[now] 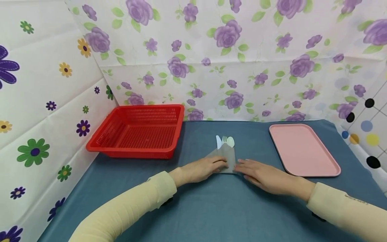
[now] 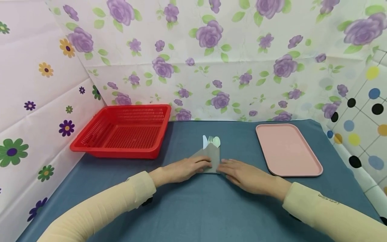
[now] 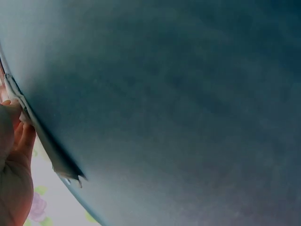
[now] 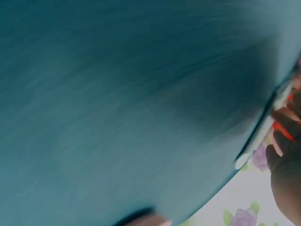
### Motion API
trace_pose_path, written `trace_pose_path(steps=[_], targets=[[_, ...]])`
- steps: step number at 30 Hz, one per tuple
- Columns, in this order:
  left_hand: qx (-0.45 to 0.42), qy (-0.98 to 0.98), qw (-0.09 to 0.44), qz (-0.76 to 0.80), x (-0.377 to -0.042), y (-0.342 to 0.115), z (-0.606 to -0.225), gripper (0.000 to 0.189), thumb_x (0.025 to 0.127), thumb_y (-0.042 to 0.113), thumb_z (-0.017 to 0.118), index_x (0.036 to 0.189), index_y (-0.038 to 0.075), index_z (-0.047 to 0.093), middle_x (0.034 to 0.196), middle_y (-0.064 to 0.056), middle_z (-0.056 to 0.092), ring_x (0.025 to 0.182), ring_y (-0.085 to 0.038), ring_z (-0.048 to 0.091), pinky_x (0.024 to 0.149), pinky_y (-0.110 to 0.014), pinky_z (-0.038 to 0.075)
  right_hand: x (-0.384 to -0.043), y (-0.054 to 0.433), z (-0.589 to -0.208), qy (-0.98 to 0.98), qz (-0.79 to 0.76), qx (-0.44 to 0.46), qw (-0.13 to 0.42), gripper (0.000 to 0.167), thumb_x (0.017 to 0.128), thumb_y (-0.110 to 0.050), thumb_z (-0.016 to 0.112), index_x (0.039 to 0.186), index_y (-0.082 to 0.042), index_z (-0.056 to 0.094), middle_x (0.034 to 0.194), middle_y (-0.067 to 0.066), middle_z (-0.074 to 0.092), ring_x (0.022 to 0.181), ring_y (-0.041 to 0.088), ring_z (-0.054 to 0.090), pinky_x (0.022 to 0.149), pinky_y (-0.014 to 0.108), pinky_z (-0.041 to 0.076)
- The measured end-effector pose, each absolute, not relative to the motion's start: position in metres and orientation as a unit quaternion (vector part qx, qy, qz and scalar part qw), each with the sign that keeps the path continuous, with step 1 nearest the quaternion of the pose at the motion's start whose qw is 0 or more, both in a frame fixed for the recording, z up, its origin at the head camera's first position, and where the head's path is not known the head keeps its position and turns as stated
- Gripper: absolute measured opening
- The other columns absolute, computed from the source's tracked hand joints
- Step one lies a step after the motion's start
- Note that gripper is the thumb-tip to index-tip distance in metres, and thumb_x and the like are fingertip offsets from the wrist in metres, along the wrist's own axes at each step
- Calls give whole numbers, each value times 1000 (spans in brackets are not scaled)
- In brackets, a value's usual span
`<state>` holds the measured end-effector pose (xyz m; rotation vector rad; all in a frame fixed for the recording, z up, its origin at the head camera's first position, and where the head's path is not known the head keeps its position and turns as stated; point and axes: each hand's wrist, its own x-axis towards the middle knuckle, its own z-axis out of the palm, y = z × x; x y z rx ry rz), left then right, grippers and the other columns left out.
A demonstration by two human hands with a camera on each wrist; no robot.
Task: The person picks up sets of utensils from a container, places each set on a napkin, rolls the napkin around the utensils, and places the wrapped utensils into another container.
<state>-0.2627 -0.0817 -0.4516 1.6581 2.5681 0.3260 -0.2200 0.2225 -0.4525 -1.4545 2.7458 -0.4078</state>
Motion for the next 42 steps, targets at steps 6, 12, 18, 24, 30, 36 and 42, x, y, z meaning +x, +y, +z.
trace_pose_path(steps=[6,12,18,24,30,36,42], targets=[[537,834,34,121,-261,-81,-456,36,110,14,55,146,13,55,153,-3,51,142,-13,47,118,-26,37,-239,203,-454,887,-193,-418,31,65,111,-29,54,164,-4,28,170,16,25,156,37,24,122,60,26],[545,829,40,119,-260,-78,-458,38,110,16,55,148,12,54,155,-4,49,145,-13,43,119,-26,34,-255,195,-459,879,-200,-423,95,74,111,-36,51,166,-3,15,174,16,8,160,35,10,125,59,14],[544,831,28,111,-262,-77,-454,38,109,16,57,147,14,55,155,-3,50,145,-12,43,117,-25,37,-264,195,-462,877,-207,-423,96,73,112,-37,48,167,-5,13,174,14,7,160,35,8,125,61,11],[530,841,39,103,-262,-83,-447,43,109,19,57,153,18,55,159,0,50,145,-12,45,114,-32,43,-267,192,-459,883,-164,-429,97,70,113,-39,46,168,-9,14,175,12,5,160,34,6,124,63,8],[514,854,42,63,-259,-98,-446,50,108,13,59,156,23,51,161,4,45,140,-17,53,110,-38,48,-269,188,-460,891,-132,-422,101,68,113,-44,42,168,-15,16,175,6,8,161,31,6,125,62,7],[523,849,25,77,-260,-106,-444,41,107,14,61,148,18,62,152,0,56,133,-16,59,106,-31,51,-267,185,-457,887,-116,-438,89,62,113,-40,42,167,-16,23,174,9,13,160,38,8,123,68,10],[528,847,23,55,-257,-111,-443,40,108,17,60,148,17,62,151,-1,57,127,-17,63,102,-32,54,-267,182,-461,881,-107,-454,82,57,115,-38,38,167,-22,25,174,8,15,159,42,7,120,73,11]])
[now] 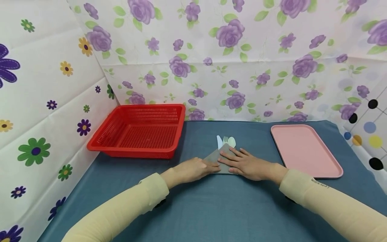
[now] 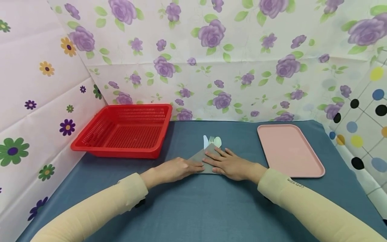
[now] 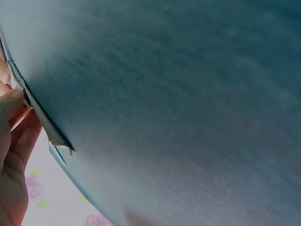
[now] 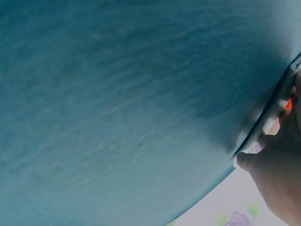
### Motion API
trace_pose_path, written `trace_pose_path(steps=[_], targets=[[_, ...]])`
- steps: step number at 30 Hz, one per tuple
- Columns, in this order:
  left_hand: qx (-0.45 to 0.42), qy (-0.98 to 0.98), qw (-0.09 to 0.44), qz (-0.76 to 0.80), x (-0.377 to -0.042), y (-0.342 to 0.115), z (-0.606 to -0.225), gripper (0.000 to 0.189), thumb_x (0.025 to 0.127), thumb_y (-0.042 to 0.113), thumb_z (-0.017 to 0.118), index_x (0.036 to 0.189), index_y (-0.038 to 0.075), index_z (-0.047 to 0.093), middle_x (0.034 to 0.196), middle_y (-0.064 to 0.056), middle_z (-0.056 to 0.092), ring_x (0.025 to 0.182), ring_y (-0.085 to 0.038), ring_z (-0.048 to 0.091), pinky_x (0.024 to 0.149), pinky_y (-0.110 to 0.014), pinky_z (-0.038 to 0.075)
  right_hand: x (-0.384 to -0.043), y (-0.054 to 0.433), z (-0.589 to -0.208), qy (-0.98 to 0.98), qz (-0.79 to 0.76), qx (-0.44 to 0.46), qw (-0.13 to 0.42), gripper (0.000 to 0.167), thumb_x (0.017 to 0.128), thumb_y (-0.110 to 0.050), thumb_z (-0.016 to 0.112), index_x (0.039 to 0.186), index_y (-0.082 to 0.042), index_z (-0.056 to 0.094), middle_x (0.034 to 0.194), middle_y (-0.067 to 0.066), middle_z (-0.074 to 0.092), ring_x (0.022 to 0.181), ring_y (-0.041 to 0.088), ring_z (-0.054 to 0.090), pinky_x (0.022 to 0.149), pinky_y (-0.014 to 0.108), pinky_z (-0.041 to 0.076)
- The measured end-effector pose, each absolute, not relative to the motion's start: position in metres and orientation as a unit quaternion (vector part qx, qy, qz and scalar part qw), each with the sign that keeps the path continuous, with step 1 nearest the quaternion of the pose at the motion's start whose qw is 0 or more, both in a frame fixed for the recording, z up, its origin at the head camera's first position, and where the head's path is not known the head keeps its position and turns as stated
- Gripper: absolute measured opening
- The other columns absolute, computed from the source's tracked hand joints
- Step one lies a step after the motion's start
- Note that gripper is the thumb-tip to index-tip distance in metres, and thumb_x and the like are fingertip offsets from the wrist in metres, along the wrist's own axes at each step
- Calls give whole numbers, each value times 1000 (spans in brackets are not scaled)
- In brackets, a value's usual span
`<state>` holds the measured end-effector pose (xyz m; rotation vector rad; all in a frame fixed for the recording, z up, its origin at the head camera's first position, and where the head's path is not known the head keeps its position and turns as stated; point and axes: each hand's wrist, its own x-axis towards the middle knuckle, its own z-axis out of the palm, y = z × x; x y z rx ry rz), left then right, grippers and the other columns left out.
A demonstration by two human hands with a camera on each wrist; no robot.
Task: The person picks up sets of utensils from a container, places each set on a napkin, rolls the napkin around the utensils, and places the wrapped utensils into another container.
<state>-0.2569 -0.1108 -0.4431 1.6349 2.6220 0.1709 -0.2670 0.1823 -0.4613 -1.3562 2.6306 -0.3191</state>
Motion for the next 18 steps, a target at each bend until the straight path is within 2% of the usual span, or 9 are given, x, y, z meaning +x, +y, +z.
trace_pose_path(steps=[4,9,11,18], targets=[[528,849,3,10,-251,-111,-443,40,108,20,60,149,17,60,152,0,56,126,-17,65,100,-31,55,-270,182,-464,883,-96,-451,86,57,115,-43,34,168,-27,22,175,4,11,160,38,4,121,71,9],[554,830,-37,-50,-238,-103,-444,41,111,25,54,151,13,57,154,-1,55,140,-13,53,108,-28,48,-271,182,-465,881,-101,-454,92,58,115,-44,34,168,-26,22,175,4,11,160,39,3,121,71,8],[560,827,-25,-48,-234,-101,-445,44,112,26,51,153,12,53,156,-2,52,144,-13,47,112,-28,45,-271,183,-465,880,-104,-455,92,58,114,-44,34,168,-25,23,175,5,11,160,39,4,121,71,8],[533,843,72,3,-231,-111,-446,56,114,35,44,165,14,32,168,-2,32,152,-13,34,120,-32,36,-271,183,-466,885,-100,-442,105,59,114,-48,31,168,-28,19,175,0,7,160,34,-2,123,67,5]])
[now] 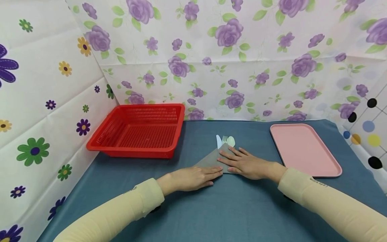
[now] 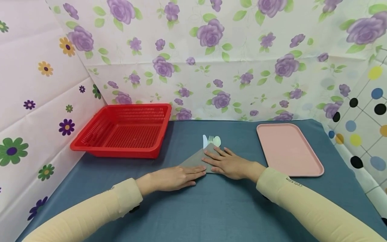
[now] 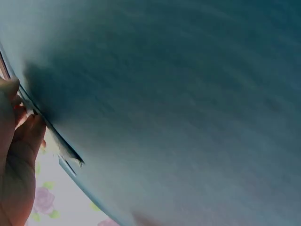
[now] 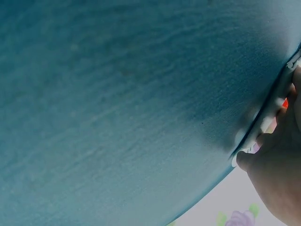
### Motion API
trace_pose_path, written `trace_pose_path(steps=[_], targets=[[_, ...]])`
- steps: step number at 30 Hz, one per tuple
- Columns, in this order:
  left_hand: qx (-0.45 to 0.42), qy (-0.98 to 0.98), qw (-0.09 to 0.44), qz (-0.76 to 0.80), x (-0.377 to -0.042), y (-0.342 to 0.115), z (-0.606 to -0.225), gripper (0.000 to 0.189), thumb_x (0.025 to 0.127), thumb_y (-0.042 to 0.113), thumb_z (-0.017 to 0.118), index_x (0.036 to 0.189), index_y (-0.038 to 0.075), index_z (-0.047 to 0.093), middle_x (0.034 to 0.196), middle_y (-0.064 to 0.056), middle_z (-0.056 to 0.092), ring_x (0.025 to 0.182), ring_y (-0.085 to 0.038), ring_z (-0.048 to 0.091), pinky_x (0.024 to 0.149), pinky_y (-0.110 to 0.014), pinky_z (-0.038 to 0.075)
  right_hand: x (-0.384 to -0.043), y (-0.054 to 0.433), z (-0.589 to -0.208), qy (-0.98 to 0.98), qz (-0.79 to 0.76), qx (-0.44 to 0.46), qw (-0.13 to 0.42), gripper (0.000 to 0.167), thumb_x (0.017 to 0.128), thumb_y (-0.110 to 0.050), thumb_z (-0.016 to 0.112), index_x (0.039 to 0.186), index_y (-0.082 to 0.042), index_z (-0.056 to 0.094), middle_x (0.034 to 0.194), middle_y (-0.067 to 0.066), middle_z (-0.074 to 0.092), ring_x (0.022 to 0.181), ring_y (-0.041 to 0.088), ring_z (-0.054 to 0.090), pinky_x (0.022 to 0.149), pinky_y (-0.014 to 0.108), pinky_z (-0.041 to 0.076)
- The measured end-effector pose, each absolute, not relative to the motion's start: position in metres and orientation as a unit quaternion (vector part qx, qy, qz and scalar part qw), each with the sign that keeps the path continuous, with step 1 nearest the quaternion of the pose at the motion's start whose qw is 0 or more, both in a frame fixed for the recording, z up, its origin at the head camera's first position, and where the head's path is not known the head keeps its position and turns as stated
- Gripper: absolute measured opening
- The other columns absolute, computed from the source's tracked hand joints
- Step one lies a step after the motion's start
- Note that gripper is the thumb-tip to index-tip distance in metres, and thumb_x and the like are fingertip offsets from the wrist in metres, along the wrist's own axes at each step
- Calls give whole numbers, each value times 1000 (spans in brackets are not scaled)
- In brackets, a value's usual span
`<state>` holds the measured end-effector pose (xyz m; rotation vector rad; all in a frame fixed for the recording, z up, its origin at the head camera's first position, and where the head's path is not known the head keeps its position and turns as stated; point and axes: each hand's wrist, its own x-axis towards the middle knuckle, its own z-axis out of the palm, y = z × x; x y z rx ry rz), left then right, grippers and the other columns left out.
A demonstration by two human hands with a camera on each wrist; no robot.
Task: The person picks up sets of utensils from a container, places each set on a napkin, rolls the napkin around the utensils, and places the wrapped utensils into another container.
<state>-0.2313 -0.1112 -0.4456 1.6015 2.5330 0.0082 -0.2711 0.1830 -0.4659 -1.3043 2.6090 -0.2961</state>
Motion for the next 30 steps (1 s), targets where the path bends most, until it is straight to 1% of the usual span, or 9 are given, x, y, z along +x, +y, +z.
trace_pose_path(steps=[3,5,9,12,17,20,23,27,30], targets=[[524,847,91,10,-232,-119,-446,62,113,41,42,167,15,25,171,0,26,151,-13,36,119,-33,38,-270,183,-464,885,-103,-442,105,58,114,-46,32,168,-27,20,175,1,8,160,35,-1,123,68,6],[517,851,93,9,-232,-122,-446,63,113,44,42,167,16,24,171,0,25,151,-12,36,118,-34,40,-269,183,-462,884,-103,-444,101,58,115,-45,33,168,-26,21,175,3,9,160,37,1,122,69,7],[509,856,88,6,-230,-126,-443,62,113,45,41,166,15,29,170,-1,28,153,-13,33,117,-35,41,-266,182,-457,884,-101,-446,93,58,114,-40,38,168,-22,24,174,7,13,159,41,4,121,72,9],[505,859,82,-1,-230,-127,-440,61,113,45,41,164,14,33,169,-3,32,152,-15,35,116,-35,42,-265,183,-453,887,-93,-444,91,58,114,-39,40,167,-22,25,174,8,15,159,42,6,121,72,10],[493,869,47,5,-234,-126,-436,52,112,39,47,157,13,49,159,-4,49,138,-18,56,108,-37,51,-266,184,-452,890,-79,-439,94,58,114,-41,37,168,-24,23,175,6,13,159,39,5,121,70,11],[488,872,18,18,-239,-121,-436,47,112,35,49,153,11,54,155,-7,53,133,-20,60,107,-38,51,-265,185,-451,891,-82,-437,97,58,114,-41,38,168,-23,24,174,7,13,159,40,5,121,71,11],[481,876,17,29,-245,-114,-440,50,113,34,47,157,9,48,160,-9,48,142,-21,52,113,-38,46,-263,184,-451,889,-88,-438,99,58,114,-40,38,168,-21,24,174,8,14,159,41,5,121,71,10],[458,886,53,43,-250,-111,-446,55,114,36,44,162,10,38,166,-7,38,149,-21,42,117,-40,41,-262,181,-452,885,-97,-444,96,58,115,-38,39,168,-20,24,174,11,15,158,43,6,121,72,10],[446,890,77,48,-252,-111,-448,57,114,37,43,164,12,33,168,-6,33,150,-21,40,118,-40,40,-262,181,-453,886,-97,-444,95,58,115,-38,38,168,-22,24,174,10,15,159,42,6,121,71,10]])
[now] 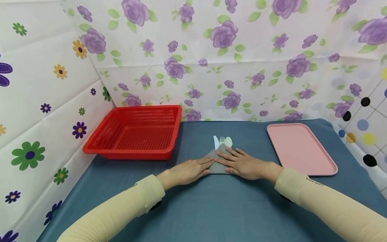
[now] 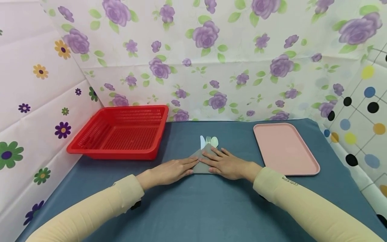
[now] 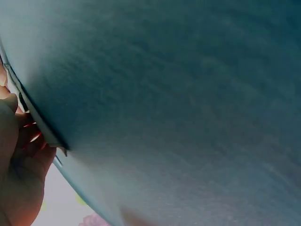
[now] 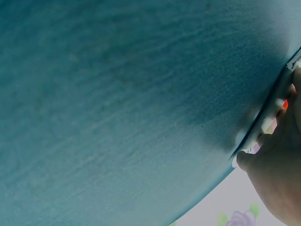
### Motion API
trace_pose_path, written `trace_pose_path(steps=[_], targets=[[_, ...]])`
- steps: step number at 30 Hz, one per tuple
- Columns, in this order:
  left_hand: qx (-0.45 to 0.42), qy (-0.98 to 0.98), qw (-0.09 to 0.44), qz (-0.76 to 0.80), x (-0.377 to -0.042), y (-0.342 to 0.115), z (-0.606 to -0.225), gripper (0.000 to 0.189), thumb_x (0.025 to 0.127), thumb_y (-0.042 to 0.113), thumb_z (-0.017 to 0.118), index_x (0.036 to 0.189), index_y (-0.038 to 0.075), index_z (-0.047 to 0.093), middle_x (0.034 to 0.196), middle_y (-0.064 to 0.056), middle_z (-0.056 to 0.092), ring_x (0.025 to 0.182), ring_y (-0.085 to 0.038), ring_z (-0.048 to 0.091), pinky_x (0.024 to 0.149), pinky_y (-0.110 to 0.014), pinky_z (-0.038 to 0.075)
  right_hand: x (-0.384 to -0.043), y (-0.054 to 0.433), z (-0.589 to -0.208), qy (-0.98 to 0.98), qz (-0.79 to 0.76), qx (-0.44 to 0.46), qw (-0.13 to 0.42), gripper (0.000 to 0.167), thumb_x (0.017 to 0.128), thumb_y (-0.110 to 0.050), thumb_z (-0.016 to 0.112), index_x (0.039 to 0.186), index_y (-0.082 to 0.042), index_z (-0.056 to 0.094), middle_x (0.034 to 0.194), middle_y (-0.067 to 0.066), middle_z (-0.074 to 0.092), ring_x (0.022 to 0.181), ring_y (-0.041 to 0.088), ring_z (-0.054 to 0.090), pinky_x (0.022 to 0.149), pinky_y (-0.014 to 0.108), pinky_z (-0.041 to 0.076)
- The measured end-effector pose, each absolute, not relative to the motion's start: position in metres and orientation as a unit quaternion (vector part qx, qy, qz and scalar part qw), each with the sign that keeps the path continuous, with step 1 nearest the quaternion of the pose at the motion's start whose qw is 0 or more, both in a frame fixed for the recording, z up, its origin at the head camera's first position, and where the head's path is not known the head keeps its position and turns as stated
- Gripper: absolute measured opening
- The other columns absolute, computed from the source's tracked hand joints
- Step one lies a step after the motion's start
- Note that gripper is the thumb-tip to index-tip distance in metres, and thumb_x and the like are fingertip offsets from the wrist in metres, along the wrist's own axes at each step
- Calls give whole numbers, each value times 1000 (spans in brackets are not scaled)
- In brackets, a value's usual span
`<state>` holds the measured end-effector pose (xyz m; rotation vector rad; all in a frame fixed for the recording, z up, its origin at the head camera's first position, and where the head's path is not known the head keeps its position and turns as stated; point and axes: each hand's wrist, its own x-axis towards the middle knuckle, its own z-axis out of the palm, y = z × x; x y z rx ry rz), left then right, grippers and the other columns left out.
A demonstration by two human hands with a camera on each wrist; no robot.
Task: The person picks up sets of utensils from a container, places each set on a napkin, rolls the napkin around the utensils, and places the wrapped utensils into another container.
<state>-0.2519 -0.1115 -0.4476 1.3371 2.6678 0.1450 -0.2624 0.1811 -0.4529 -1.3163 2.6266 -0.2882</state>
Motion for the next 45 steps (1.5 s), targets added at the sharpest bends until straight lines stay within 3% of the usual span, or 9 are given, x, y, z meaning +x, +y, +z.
trace_pose_path(steps=[9,14,20,24,30,37,45], targets=[[442,895,61,21,-250,-126,-442,55,113,37,46,161,12,39,166,-7,38,147,-22,45,116,-40,42,-264,180,-452,886,-94,-446,89,57,115,-39,37,168,-22,25,174,9,15,159,43,6,120,72,11],[432,901,31,9,-243,-141,-441,52,109,33,57,156,12,49,159,-7,48,143,-22,51,112,-39,47,-262,179,-451,887,-90,-442,101,57,115,-41,35,168,-22,24,174,8,13,159,41,4,121,70,10],[458,887,-47,40,-245,-149,-446,29,101,22,72,130,15,72,128,-1,69,115,-15,67,98,-31,56,-263,182,-454,885,-98,-446,88,57,115,-39,37,168,-22,25,174,10,16,159,43,7,121,71,10],[482,871,-87,29,-247,-149,-449,14,101,20,73,114,17,74,112,1,70,100,-12,67,88,-27,57,-263,182,-456,883,-100,-451,85,56,115,-37,38,168,-23,25,174,10,16,158,43,7,120,72,10],[492,861,-129,-3,-246,-147,-448,4,100,19,74,103,16,75,100,1,69,86,-12,65,77,-27,57,-262,180,-452,887,-86,-443,98,58,114,-41,37,168,-23,24,174,8,13,159,40,4,122,69,9],[486,858,-169,2,-245,-145,-445,6,98,17,74,105,16,74,101,2,70,77,-10,68,66,-26,58,-264,181,-455,884,-102,-447,89,56,115,-39,38,167,-22,27,174,10,17,158,43,8,120,71,10],[481,865,-121,73,-244,-146,-443,16,99,11,72,115,14,71,104,3,70,78,-7,68,69,-23,59,-265,182,-461,885,-101,-448,79,56,115,-40,37,168,-26,24,175,7,14,159,40,6,122,69,9]])
